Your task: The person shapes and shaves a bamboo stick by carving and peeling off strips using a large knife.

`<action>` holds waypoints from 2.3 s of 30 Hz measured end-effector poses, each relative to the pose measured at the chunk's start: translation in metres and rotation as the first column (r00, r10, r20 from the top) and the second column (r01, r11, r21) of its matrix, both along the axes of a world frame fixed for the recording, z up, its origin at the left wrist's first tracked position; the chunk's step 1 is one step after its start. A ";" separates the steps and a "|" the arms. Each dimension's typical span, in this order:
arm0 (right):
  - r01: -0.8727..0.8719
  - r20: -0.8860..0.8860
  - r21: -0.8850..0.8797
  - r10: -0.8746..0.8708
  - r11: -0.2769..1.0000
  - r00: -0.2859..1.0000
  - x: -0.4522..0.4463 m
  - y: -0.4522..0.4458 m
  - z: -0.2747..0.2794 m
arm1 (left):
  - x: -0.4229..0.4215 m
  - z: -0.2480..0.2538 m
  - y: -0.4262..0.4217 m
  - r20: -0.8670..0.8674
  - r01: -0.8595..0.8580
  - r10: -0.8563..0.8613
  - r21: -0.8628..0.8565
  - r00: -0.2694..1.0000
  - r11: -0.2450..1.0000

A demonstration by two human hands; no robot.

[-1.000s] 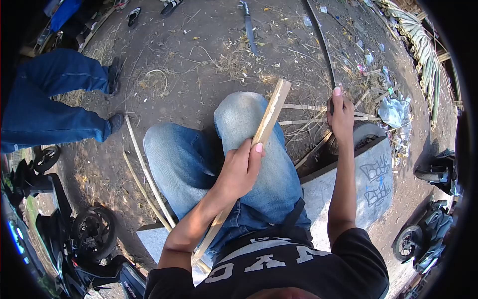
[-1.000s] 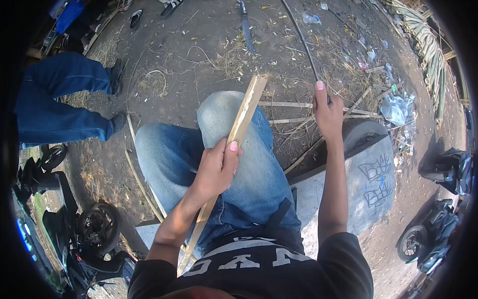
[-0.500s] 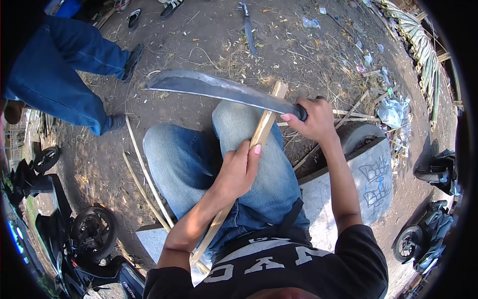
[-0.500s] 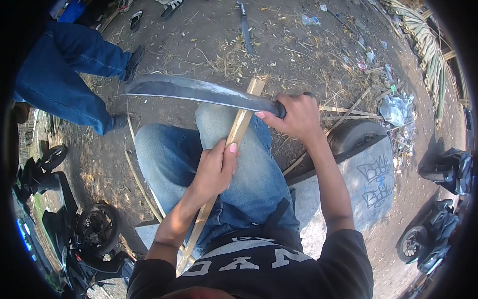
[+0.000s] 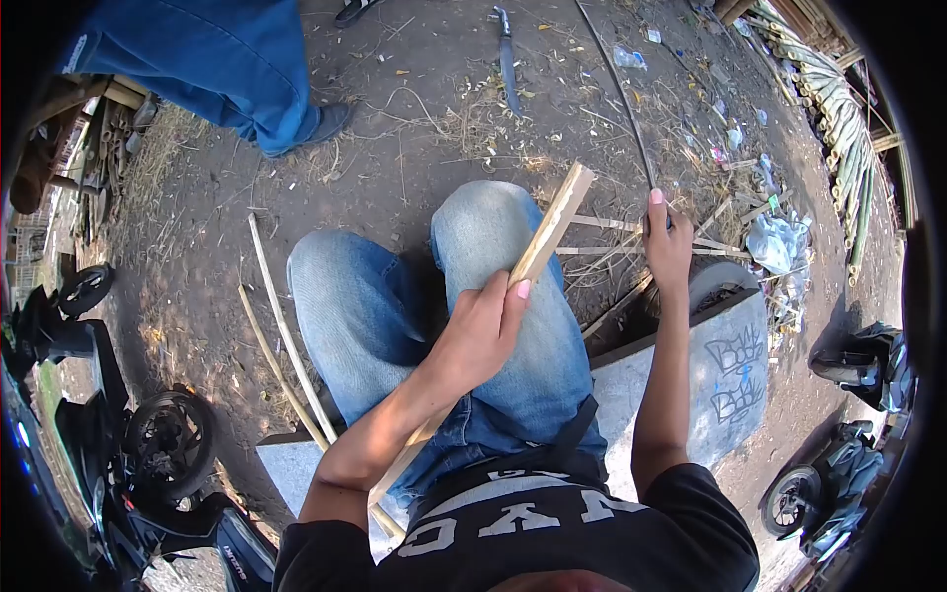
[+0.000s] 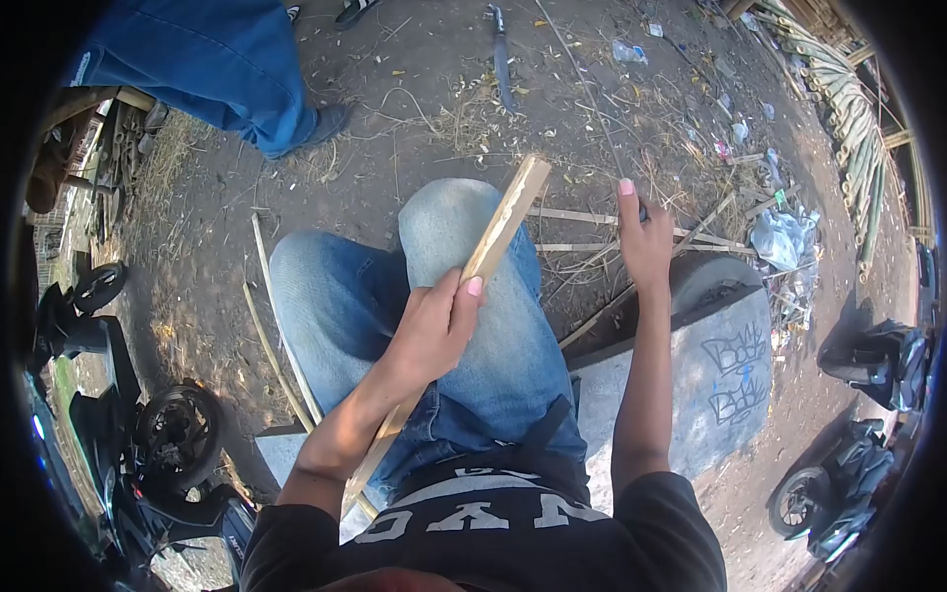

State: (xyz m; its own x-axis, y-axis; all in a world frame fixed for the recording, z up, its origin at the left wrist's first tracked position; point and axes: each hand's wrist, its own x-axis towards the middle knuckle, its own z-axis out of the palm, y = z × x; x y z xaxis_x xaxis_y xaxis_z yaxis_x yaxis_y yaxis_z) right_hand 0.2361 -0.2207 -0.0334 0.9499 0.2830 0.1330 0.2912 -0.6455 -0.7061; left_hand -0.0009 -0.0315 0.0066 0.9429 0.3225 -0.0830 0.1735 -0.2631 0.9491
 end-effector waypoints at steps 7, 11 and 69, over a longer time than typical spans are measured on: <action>-0.321 0.165 -0.035 0.322 0.946 0.932 -0.046 0.025 0.051 | 0.000 -0.005 -0.005 -0.030 0.025 -0.026 -0.023 0.999 0.999; -0.308 0.215 -0.353 0.397 0.883 0.892 -0.045 0.038 0.055 | -0.002 -0.007 0.001 -0.049 0.029 -0.032 -0.054 0.998 0.998; 0.235 -0.436 0.067 -0.184 0.970 0.881 0.017 -0.062 -0.024 | -0.017 0.016 0.018 -0.202 0.086 -0.151 -0.297 0.968 0.951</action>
